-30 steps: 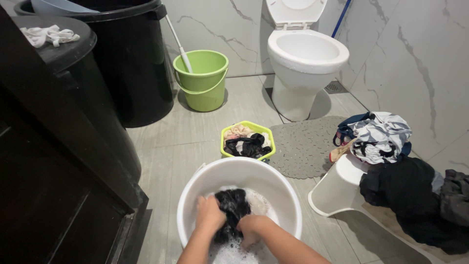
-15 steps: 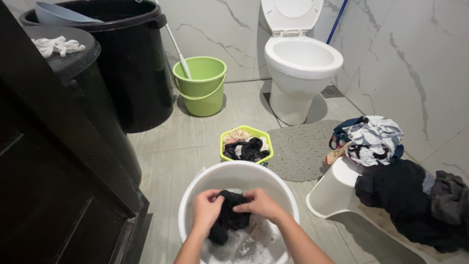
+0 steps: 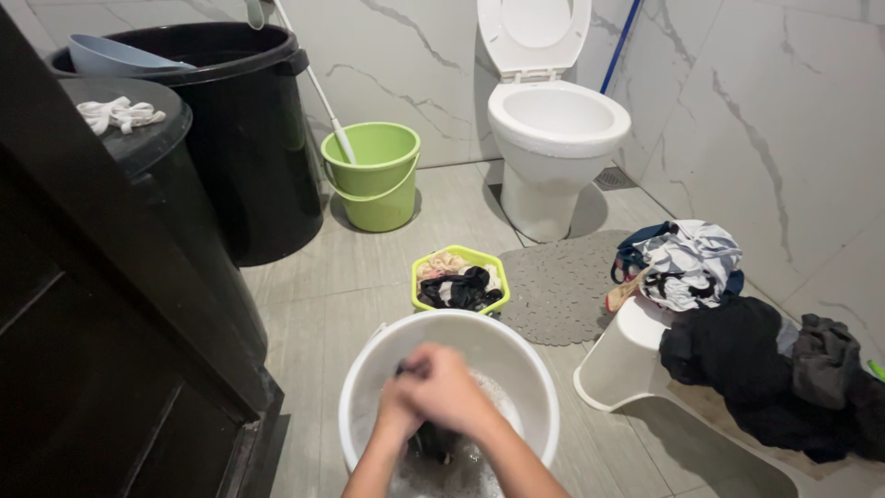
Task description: The person hand washes dark-colored garments in a white bucket filled with soapy water. They repeatedly submerge, scrub, and wring the clothes, then place the washed items onto a nearby white stool.
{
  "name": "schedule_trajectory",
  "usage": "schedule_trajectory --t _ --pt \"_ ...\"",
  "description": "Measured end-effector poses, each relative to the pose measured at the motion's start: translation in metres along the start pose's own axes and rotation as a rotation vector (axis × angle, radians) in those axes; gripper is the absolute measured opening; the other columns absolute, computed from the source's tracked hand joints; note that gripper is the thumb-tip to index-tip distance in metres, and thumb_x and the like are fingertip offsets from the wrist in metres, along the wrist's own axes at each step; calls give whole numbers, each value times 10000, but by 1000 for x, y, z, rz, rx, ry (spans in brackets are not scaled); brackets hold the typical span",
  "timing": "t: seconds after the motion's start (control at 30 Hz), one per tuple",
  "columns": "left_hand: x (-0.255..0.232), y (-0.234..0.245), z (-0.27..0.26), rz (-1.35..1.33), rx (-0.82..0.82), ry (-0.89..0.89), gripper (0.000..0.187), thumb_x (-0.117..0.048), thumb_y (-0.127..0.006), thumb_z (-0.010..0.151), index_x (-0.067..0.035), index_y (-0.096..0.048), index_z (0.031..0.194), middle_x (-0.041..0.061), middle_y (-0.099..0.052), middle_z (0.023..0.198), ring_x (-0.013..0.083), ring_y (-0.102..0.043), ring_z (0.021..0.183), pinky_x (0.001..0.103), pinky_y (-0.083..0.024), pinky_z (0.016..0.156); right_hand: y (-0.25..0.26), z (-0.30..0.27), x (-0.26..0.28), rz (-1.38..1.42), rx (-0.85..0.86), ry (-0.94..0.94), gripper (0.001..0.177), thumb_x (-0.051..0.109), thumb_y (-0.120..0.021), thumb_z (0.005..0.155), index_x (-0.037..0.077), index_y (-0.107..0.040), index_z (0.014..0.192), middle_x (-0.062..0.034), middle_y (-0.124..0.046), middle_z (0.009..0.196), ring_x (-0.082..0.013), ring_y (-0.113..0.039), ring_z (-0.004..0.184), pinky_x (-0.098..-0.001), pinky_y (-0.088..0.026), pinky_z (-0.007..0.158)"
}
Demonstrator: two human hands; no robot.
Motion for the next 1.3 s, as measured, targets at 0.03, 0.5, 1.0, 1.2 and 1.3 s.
schedule_trajectory --t 0.03,0.5,1.0,1.2,1.3 --pt "14 -6 5 -203 94 67 281 -198 -655 881 -69 -651 1130 129 -724 1002 226 -712 859 396 -572 761 -6 -6 11 -105 130 59 373 276 -816 716 -14 -717 929 -108 -728 782 -181 -684 720 -331 -564 691" --pt "-38 -11 -26 -978 421 172 641 -579 -432 927 -39 -674 1171 118 -737 1082 282 -697 981 446 -568 880 9 15 -126 490 75 -397 391 469 -671 945 93 -753 1017 -67 -716 950 -160 -609 881 -343 -470 761" --pt "115 -74 66 -835 533 426 365 -439 -673 920 -76 -680 961 125 -721 909 274 -704 785 447 -601 700 -15 3 -64 18 -422 146 117 174 -684 800 71 -727 763 -169 -670 670 -291 -649 596 -407 -512 594" --pt "74 -33 51 -580 200 383 270 -323 -599 920 -108 -719 1031 77 -762 966 200 -730 838 393 -592 717 -4 28 -47 34 -429 238 100 141 -676 748 52 -678 702 -157 -661 670 -308 -635 601 -407 -496 584" --pt "49 -69 39 -840 541 256 303 -345 -678 965 -57 -698 1059 110 -681 979 239 -648 854 409 -560 717 25 36 -57 -79 -453 89 194 180 -666 849 35 -648 721 -200 -619 693 -324 -607 559 -412 -477 572"
Point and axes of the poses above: each hand's wrist, its own z-axis towards the middle knuckle, its own y-axis out of the back of the hand, x = y × z, the point moved 7 cm from there along z, towards the middle knuckle
